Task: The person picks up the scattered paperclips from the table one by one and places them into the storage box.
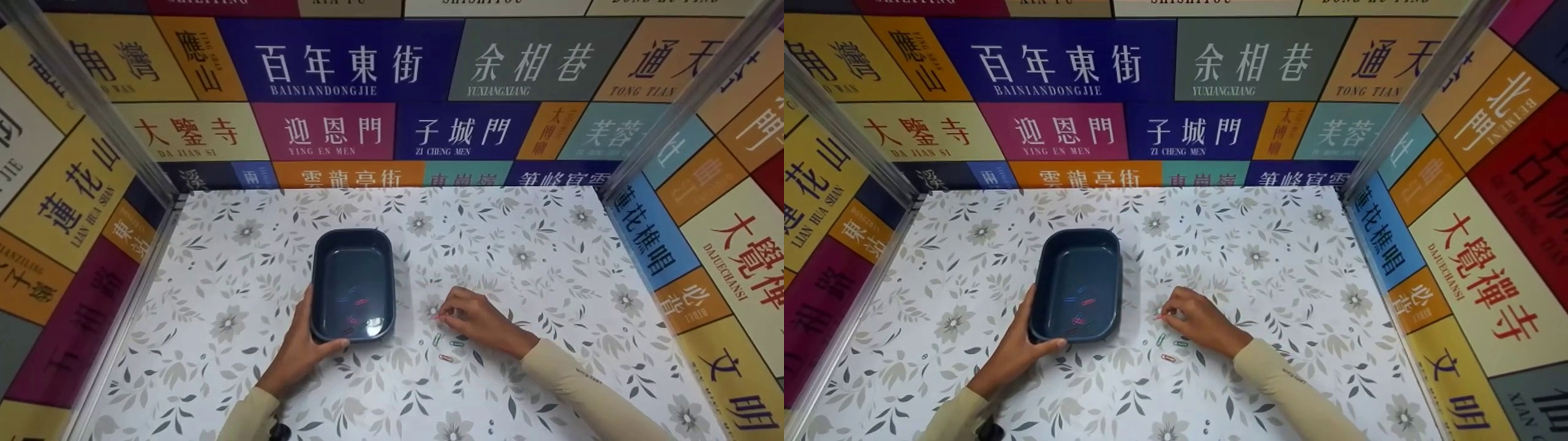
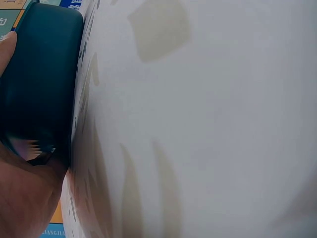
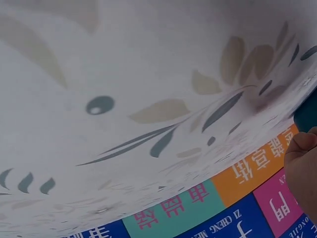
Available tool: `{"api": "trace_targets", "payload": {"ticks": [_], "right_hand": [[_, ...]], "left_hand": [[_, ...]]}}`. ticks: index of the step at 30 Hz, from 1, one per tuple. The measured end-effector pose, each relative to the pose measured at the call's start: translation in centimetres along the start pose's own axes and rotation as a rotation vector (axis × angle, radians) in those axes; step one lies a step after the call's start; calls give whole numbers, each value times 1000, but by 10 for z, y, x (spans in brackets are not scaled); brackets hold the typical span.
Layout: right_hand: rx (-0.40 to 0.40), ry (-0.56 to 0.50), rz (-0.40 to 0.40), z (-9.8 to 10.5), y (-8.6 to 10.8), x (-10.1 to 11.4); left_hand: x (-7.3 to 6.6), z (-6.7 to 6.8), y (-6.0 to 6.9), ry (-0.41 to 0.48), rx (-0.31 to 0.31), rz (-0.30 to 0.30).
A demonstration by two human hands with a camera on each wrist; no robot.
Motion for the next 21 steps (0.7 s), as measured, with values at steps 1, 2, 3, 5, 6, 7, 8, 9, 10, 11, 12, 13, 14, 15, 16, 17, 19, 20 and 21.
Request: {"api": "trace_targets", "payload": {"ticks": [1,2,3,5,6,7,8,9,10,11,12,13,14,15,16,17,19,20,21], "right_hand": [[2,-2,11,-1,-2,2],[1,-3,22,-2,-3,4],[1,-3,36,-2,-5,7],[15,-3,38,-4,-8,10],[21,-6,43,-6,-10,12],[29,-6,45,-7,-12,13],[36,-4,44,-8,-13,15],[47,0,35,-9,-15,16],[57,4,26,-10,-16,16],[58,8,31,-11,-17,18],[64,13,31,-11,-19,19],[72,19,28,-12,-20,20],[78,21,30,-13,-21,21],[84,23,33,-13,-23,23],[88,24,43,-14,-25,25],[93,24,53,-15,-26,27],[105,24,71,-17,-30,30],[107,24,84,-17,-31,32],[111,24,92,-18,-33,33]], "left_hand": [[0,0,0,-4,0,1],[0,0,0,-3,0,1],[0,0,0,-3,0,2],[1,0,0,1,2,1],[1,0,0,5,1,1],[1,0,0,9,0,-2],[2,0,0,13,0,-3],[2,0,0,14,-1,-4],[2,0,0,13,0,-4],[2,0,0,12,2,-4],[2,0,0,10,3,-3],[1,0,0,9,6,-5],[1,0,1,8,10,-6],[0,-1,1,7,12,-7],[0,-1,1,7,16,-6],[0,-1,1,8,18,-8],[-1,-1,2,6,18,-10],[-1,0,2,4,16,-12],[-1,0,2,3,15,-15]]}}
Point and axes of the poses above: each hand's wrist, its own y-axis away from the middle knuckle, its own z-axis out of the back of the hand, x = y × z, the point moved 8 cm from there along -y, towards the middle knuckle, and after that the axes turned 3 degrees about y, right-handed, at the moved point
